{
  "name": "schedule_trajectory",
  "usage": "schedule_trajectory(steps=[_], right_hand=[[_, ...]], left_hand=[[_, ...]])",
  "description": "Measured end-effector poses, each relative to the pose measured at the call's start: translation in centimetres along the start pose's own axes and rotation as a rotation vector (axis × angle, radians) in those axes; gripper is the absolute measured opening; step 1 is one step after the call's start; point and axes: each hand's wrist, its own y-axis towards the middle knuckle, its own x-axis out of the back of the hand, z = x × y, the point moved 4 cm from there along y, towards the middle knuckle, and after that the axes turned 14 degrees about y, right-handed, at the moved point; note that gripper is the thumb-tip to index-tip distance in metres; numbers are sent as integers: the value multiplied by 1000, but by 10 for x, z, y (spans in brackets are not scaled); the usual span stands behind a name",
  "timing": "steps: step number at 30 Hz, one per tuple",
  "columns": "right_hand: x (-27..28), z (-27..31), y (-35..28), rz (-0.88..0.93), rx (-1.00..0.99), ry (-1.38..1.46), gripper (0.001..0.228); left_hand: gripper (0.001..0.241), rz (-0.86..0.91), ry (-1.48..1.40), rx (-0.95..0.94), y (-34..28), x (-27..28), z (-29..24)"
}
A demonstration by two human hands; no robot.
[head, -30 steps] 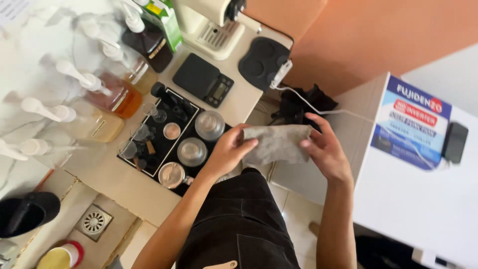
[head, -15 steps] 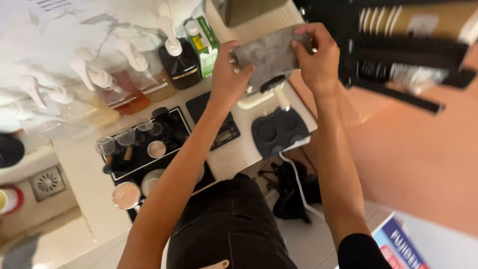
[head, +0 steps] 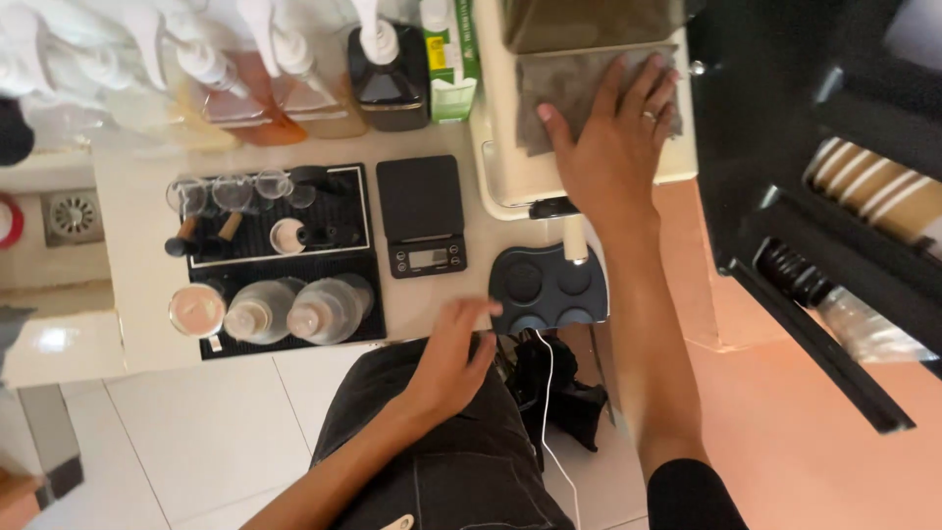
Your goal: Cleaning a sink and the surrounding counter surfaces in a coffee shop prep area.
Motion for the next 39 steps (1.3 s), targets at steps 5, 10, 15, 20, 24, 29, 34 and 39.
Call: schedule_trajectory(steps=[5,10,15,20,24,29,34,39], right_hand=[[19,12,-6,31,-20,10,97],[47,85,-88,-135,202,277,57],[-23,155,-190,676,2,697,36],[-213,70,-310,1274,148,119,66],[-270,51,-384,1564,-581,11,101],[-338,32,-418,1546,-671,82,115],[-402,66,-425,1543,-702,-130,123],[-605,-6,-394,1310,171,-107,83]], left_hand=[[37,631,11,17,-57,-30,65],[58,893,-215,-80,-113,-16,91],[70,905,-290,-51,-154,6,103],[72,955,-189,31,-202,19,141],[74,904,-141,122,-260,11,225],[76,721,-185,130,-313,-1,256],[79,608,-118,268,-352,22,284],[68,361,176,820,-418,48,321]])
